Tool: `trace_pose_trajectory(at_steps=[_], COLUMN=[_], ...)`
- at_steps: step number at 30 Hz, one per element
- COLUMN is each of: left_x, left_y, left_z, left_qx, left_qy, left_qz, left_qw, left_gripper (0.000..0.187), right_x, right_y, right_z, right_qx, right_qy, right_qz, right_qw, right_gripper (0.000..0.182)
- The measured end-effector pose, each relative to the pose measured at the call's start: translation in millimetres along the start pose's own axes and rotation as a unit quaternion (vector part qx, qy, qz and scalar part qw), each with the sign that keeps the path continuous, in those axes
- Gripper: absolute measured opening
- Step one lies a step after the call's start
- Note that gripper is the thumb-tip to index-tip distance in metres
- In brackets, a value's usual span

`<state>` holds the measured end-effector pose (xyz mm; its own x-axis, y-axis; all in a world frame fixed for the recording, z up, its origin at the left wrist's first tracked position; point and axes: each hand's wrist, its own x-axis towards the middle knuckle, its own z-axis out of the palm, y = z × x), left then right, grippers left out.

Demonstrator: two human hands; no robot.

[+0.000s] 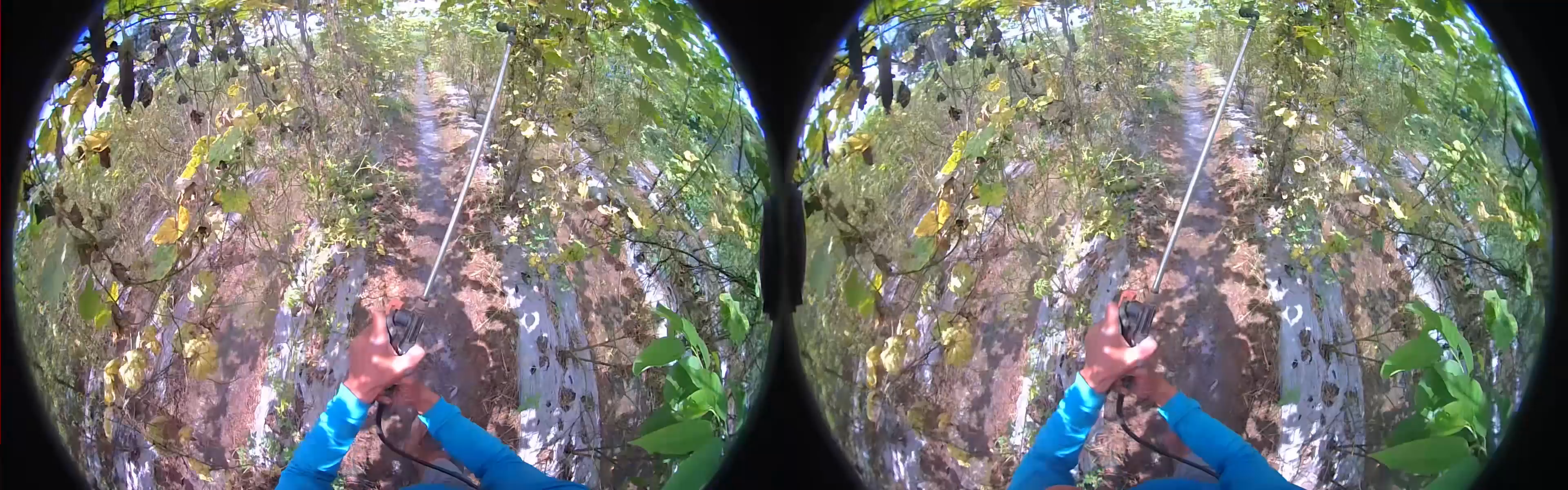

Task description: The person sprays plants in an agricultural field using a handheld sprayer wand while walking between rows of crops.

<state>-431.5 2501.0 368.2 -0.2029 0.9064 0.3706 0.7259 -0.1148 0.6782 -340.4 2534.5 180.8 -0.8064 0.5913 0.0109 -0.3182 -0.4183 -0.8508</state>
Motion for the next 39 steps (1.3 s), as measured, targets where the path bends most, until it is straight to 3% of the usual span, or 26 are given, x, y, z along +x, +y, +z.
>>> trace_pose_trajectory(at_steps=[5, 6, 9, 13, 15, 17, 19, 20, 23, 24, 25, 27, 28, 31, 33, 35, 36, 37, 38, 39], left_x=[158.1, 186.1, 251.6, 290.5, 301.8, 315.3, 337.2, 347.8, 392.2, 414.2, 434.5, 487.8, 512.2, 585.6, 631.2, 675.7, 696.7, 714.0, 735.7, 759.2], left_y=[3.6, 11.7, -1.2, -14.5, -12.4, -27.6, -29.3, -22.4, -17.1, -24.8, -30.9, -39.3, -51.1, -77.6, -86.1, -100.6, -107.1, -113.7, -133.4, -140.8], left_z=[17.6, 20.0, 44.5, 85.1, 104.4, 130.5, 148.3, 150.2, 177.9, 193.3, 208.8, 236.3, 253.6, 288.7, 294.0, 305.4, 307.6, 309.7, 325.3, 324.5], left_qx=[0.022, 0.052, 0.021, -0.072, -0.100, -0.077, -0.077, -0.143, -0.204, -0.179, -0.225, -0.175, -0.183, -0.190, -0.209, -0.236, -0.216, -0.196, -0.241, -0.302], left_qy=[0.062, 0.051, 0.055, 0.024, 0.037, 0.027, 0.111, 0.068, 0.028, 0.020, -0.008, -0.058, -0.065, -0.076, -0.066, -0.042, -0.017, 0.007, 0.037, 0.007], left_qz=[0.120, 0.091, 0.131, 0.058, -0.023, -0.083, -0.013, -0.077, -0.085, -0.010, -0.036, -0.002, 0.029, 0.071, 0.070, 0.057, 0.035, 0.011, 0.034, 0.054], left_qw=[0.991, 0.993, 0.990, 0.995, 0.994, 0.993, 0.991, 0.984, 0.975, 0.984, 0.974, 0.983, 0.981, 0.976, 0.973, 0.969, 0.976, 0.980, 0.969, 0.952], left_gripper=[0.061, 0.057, 0.066, 0.074, 0.073, 0.073, 0.062, 0.063, 0.066, 0.068, 0.070, 0.070, 0.070, 0.078, 0.079, 0.075, 0.068, 0.061, 0.048, 0.043], right_x=[125.9, 143.2, 176.0, 183.7, 180.0, 190.0, 199.5, 201.2, 223.1, 231.8, 243.1, 270.9, 282.5, 334.8, 380.8, 427.6, 438.0, 451.9, 464.8, 477.6], right_y=[-105.9, -127.6, -176.3, -196.3, -203.6, -203.7, -221.3, -234.9, -255.0, -257.5, -259.7, -271.3, -284.7, -304.2, -320.4, -336.8, -374.2, -404.7, -432.5, -450.1], right_z=[-65.8, -79.1, -113.6, -156.0, -186.8, -223.0, -239.7, -241.7, -285.8, -305.0, -322.8, -355.7, -366.6, -417.9, -446.4, -471.7, -471.6, -468.9, -467.7, -472.1], right_qx=[0.130, 0.143, 0.159, 0.174, 0.155, 0.118, 0.103, 0.076, 0.023, -0.006, -0.003, -0.056, -0.093, -0.170, -0.134, -0.285, -0.368, -0.367, -0.368, -0.367], right_qy=[-0.053, -0.064, -0.074, -0.020, -0.012, -0.070, -0.089, -0.054, -0.004, 0.011, 0.010, 0.172, 0.176, 0.229, 0.227, 0.315, 0.272, 0.273, 0.240, 0.205], right_qz=[-0.051, -0.057, -0.054, -0.034, -0.006, 0.013, 0.019, 0.034, 0.037, 0.031, 0.034, -0.037, -0.095, -0.077, -0.119, -0.183, -0.111, -0.112, -0.048, 0.015], right_qw=[0.989, 0.986, 0.983, 0.984, 0.988, 0.990, 0.991, 0.995, 0.999, 0.999, 0.999, 0.983, 0.975, 0.955, 0.957, 0.886, 0.882, 0.882, 0.897, 0.907], right_gripper=[0.027, 0.027, 0.026, 0.030, 0.034, 0.032, 0.029, 0.028, 0.025, 0.023, 0.023, 0.013, 0.008, 0.009, 0.006, 0.002, 0.036, 0.036, 0.037, 0.038])
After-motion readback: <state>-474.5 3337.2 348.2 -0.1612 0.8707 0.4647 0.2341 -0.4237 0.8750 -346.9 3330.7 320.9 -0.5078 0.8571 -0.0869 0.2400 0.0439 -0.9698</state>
